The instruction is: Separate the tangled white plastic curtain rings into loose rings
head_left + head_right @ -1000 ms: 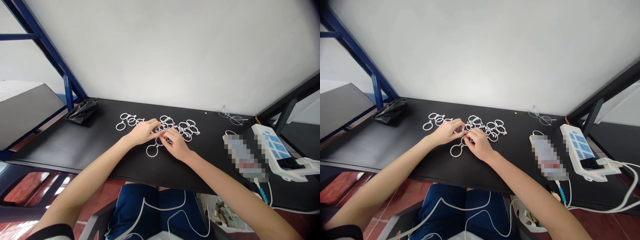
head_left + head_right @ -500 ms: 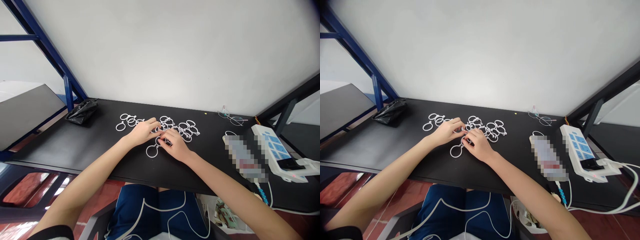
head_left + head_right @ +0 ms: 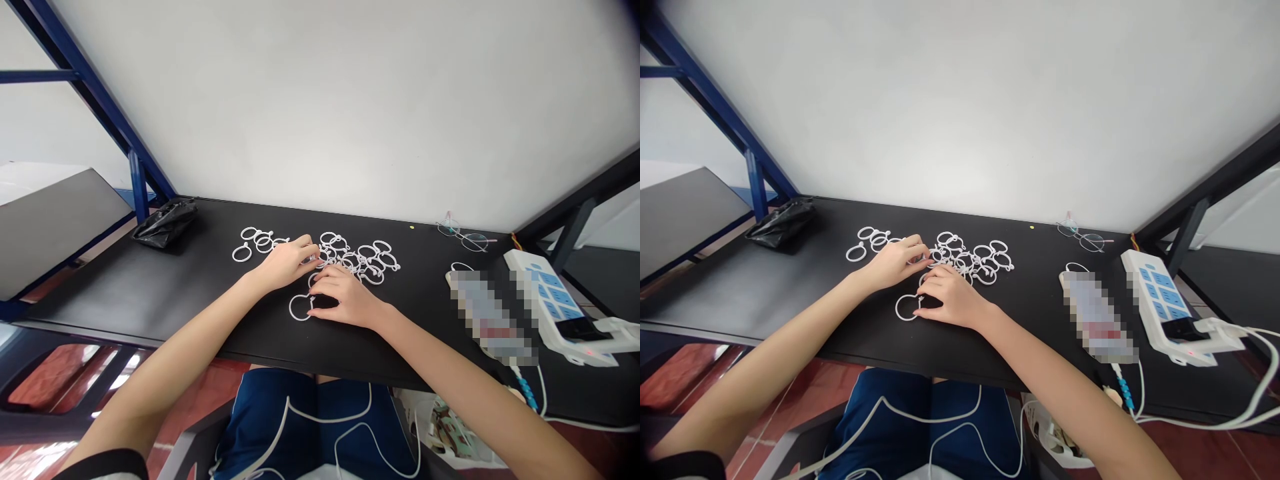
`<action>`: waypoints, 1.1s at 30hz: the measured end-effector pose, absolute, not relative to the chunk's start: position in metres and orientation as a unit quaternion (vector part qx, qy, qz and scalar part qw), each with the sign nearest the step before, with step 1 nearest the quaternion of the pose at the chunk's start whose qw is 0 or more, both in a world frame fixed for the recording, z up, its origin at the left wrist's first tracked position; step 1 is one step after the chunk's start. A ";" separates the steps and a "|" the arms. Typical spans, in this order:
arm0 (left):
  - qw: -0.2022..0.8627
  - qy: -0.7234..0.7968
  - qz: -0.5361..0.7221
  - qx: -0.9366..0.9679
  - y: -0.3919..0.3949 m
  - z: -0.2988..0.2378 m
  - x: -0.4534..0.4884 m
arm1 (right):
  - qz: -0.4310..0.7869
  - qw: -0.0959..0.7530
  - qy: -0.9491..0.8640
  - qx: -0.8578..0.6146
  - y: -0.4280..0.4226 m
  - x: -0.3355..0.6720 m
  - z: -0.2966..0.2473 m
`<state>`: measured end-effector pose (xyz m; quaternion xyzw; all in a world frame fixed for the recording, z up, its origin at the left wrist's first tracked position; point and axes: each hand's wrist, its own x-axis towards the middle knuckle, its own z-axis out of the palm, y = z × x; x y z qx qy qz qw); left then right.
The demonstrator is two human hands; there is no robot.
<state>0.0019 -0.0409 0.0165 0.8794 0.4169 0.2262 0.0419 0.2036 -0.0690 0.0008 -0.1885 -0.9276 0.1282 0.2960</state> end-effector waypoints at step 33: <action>0.019 0.443 0.195 0.875 -0.036 0.013 0.001 | 0.103 0.229 -0.953 -0.172 -0.076 0.200 0.001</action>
